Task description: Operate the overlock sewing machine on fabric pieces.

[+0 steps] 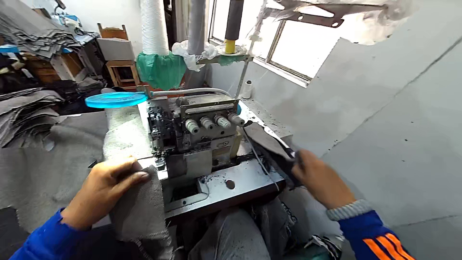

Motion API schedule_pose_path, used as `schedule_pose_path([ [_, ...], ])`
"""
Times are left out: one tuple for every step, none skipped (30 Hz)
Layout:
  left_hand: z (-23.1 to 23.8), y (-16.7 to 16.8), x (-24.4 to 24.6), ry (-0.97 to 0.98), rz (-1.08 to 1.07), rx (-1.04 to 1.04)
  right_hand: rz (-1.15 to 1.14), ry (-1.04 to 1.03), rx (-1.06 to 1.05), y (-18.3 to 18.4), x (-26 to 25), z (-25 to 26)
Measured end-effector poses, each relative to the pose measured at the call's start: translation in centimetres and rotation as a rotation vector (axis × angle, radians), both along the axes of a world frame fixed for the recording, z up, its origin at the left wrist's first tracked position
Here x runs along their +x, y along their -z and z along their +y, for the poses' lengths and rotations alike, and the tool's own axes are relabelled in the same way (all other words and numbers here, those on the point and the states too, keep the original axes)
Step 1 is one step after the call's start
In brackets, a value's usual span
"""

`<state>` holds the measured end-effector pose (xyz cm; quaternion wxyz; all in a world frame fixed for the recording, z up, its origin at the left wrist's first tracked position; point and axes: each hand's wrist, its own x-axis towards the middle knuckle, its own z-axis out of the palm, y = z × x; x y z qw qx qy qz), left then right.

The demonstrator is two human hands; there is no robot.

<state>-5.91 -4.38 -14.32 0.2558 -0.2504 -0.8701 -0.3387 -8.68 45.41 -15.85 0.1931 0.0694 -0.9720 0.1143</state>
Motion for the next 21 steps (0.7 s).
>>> schedule_pose_path([
  [0.1, -0.9, 0.2, 0.052, -0.043, 0.066, 0.065, -0.004, -0.018, -0.7, 0.1, -0.6],
  [0.2, -1.8, 0.5, 0.085, -0.069, 0.099, 0.109, -0.026, -0.045, -1.3, 0.4, -1.5],
  [0.5, -2.7, 0.9, 0.102, -0.074, 0.116, 0.131, -0.064, -0.078, -1.8, 0.7, -2.9],
  [0.8, -3.4, 1.2, 0.107, -0.074, 0.121, 0.144, -0.115, -0.102, -2.3, 1.0, -4.6],
  [1.0, -4.0, 1.4, 0.11, -0.079, 0.113, 0.144, -0.178, -0.13, -2.7, 1.6, -6.4],
  [1.1, -4.2, 1.6, 0.121, -0.081, 0.101, 0.152, -0.251, -0.147, -3.1, 2.3, -8.0],
  [1.2, -4.3, 1.8, 0.129, -0.082, 0.094, 0.177, -0.324, -0.15, -3.4, 2.8, -9.6],
  [1.2, -4.2, 2.0, 0.132, -0.086, 0.091, 0.218, -0.391, -0.158, -3.8, 3.3, -11.2],
  [1.1, -4.2, 2.2, 0.134, -0.089, 0.094, 0.264, -0.453, -0.19, -4.3, 3.7, -13.0],
  [1.1, -4.1, 2.5, 0.133, -0.09, 0.097, 0.308, -0.515, -0.259, -4.6, 3.9, -14.7],
  [1.1, -4.2, 2.9, 0.133, -0.088, 0.1, 0.333, -0.566, -0.357, -4.7, 4.1, -16.6],
  [1.2, -4.3, 3.3, 0.135, -0.085, 0.102, 0.345, -0.611, -0.474, -4.4, 4.1, -18.7],
  [1.3, -4.5, 3.8, 0.144, -0.077, 0.109, 0.336, -0.654, -0.599, -3.8, 4.2, -20.9],
  [1.6, -4.6, 4.2, 0.155, -0.072, 0.119, 0.299, -0.692, -0.729, -3.1, 4.4, -23.0],
  [1.9, -4.7, 4.4, 0.172, -0.074, 0.133, 0.248, -0.723, -0.842, -2.4, 4.6, -25.0],
  [2.2, -4.6, 4.6, 0.188, -0.079, 0.148, 0.191, -0.755, -0.926, -1.7, 4.9, -26.7],
  [2.4, -4.4, 4.6, 0.192, -0.087, 0.161, 0.13, -0.784, -0.984, -1.4, 5.1, -27.9],
  [2.4, -4.3, 4.6, 0.192, -0.1, 0.175, 0.069, -0.809, -1.012, -1.3, 5.3, -28.6],
  [2.4, -4.2, 4.6, 0.199, -0.115, 0.201, 0.029, -0.824, -1.015, -1.5, 5.5, -28.9],
  [2.2, -4.3, 4.7, 0.194, -0.123, 0.215, 0.005, -0.824, -1.031, -1.7, 5.5, -29.0],
  [2.0, -4.4, 4.9, 0.178, -0.121, 0.211, -0.017, -0.808, -1.071, -1.8, 5.6, -29.1],
])
